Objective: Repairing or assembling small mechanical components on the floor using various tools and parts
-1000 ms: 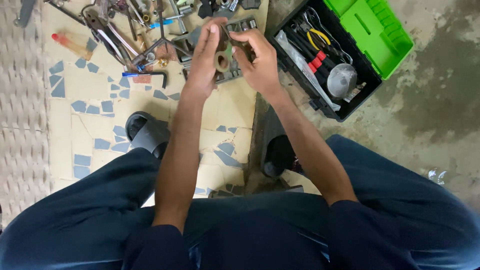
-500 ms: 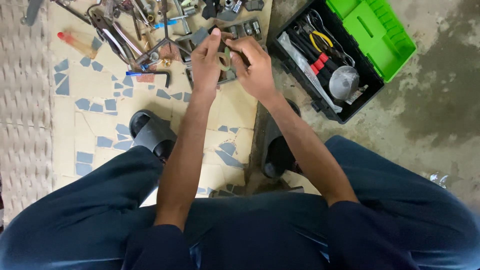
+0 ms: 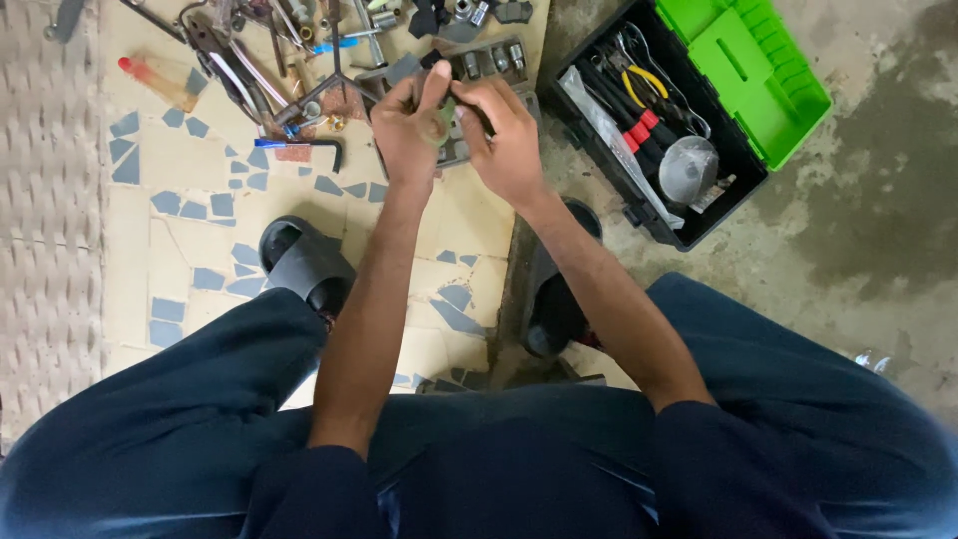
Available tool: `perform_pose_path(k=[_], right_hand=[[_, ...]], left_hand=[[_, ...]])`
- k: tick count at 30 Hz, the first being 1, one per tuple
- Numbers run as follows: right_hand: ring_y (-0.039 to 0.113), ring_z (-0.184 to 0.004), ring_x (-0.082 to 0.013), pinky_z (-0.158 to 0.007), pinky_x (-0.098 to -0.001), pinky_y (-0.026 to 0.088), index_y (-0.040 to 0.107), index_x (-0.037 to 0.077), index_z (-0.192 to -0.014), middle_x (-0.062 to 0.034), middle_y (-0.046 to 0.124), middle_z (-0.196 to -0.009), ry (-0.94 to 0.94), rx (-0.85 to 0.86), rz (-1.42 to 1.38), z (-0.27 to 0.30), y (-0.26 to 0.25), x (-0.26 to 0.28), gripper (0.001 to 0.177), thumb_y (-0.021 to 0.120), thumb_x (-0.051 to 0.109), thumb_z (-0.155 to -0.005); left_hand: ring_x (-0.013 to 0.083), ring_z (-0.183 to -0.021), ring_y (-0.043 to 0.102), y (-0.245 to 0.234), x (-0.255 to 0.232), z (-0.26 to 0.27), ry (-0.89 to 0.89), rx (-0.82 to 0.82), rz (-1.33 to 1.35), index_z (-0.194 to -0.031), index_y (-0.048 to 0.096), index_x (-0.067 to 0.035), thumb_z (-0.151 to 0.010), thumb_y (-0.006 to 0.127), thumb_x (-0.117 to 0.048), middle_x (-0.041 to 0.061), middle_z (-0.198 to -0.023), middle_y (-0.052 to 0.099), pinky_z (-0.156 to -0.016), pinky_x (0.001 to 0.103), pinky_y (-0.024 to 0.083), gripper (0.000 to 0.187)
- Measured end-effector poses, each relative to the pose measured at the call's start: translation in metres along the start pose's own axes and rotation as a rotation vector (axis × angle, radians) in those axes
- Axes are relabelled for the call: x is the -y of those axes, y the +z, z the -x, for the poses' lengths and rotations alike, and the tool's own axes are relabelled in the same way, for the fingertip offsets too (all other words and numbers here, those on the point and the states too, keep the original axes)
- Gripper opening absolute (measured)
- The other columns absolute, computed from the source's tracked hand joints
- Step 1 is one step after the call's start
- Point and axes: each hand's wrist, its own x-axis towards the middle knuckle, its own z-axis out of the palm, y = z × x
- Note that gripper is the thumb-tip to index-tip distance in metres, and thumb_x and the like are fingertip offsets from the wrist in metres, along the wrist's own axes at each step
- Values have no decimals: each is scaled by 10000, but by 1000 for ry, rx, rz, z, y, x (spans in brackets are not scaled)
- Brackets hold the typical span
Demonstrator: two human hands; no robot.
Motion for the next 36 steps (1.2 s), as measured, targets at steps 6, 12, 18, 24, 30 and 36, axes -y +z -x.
perform_pose_path(k=[6,12,18,24,30,36], right_hand=[[630,-1181,-344,-979,-507,605,556,83,-1327,-135,584,-1264,-9,-21,-13,-10,-3,20,242,467,239,-1166],[639,-1132,-364,-950,-506,608,572,64,-1302,-155,594,-1226,-55,-4,24,-14,0,22,178,536,73,-1129],[652,-1085,-345,-918,-456,560,604,21,-1274,-160,621,-1194,-79,11,46,-15,2,21,175,552,72,-1115],[659,-1013,-322,-818,-451,536,596,68,-1280,-125,606,-1203,-70,-9,87,-15,5,29,172,553,41,-1115],[672,-921,-290,-773,-376,543,626,-32,-1161,-171,642,-1087,-89,-67,50,-25,3,32,114,582,-41,-1056],[672,-1035,-302,-909,-403,570,619,9,-1253,-149,634,-1136,-113,-31,32,-29,-5,40,173,543,100,-1127]], left_hand=[[277,-1119,729,-9,-6,-9,-372,-67,265,-1221,747,-19,-940,567,-527,141,-1217,756,-968,412,587,608],[222,-1030,700,-14,-11,-2,-222,189,180,-1258,708,-74,-1027,515,-528,106,-1193,714,-855,348,565,544],[40,-488,312,-20,-9,-1,-132,102,-40,-1088,774,-129,-1062,569,-388,-48,-680,524,-475,258,303,331],[55,-690,365,-15,-3,-3,10,25,117,-738,640,-118,-984,716,-295,-65,-673,473,-610,319,328,313],[41,-607,411,-11,-14,-4,-110,-82,-62,-770,725,-136,-969,689,-371,-73,-623,507,-559,255,328,310],[198,-973,687,-17,-28,-3,-187,83,115,-1144,760,-52,-991,469,-581,76,-1072,754,-848,327,524,623]])
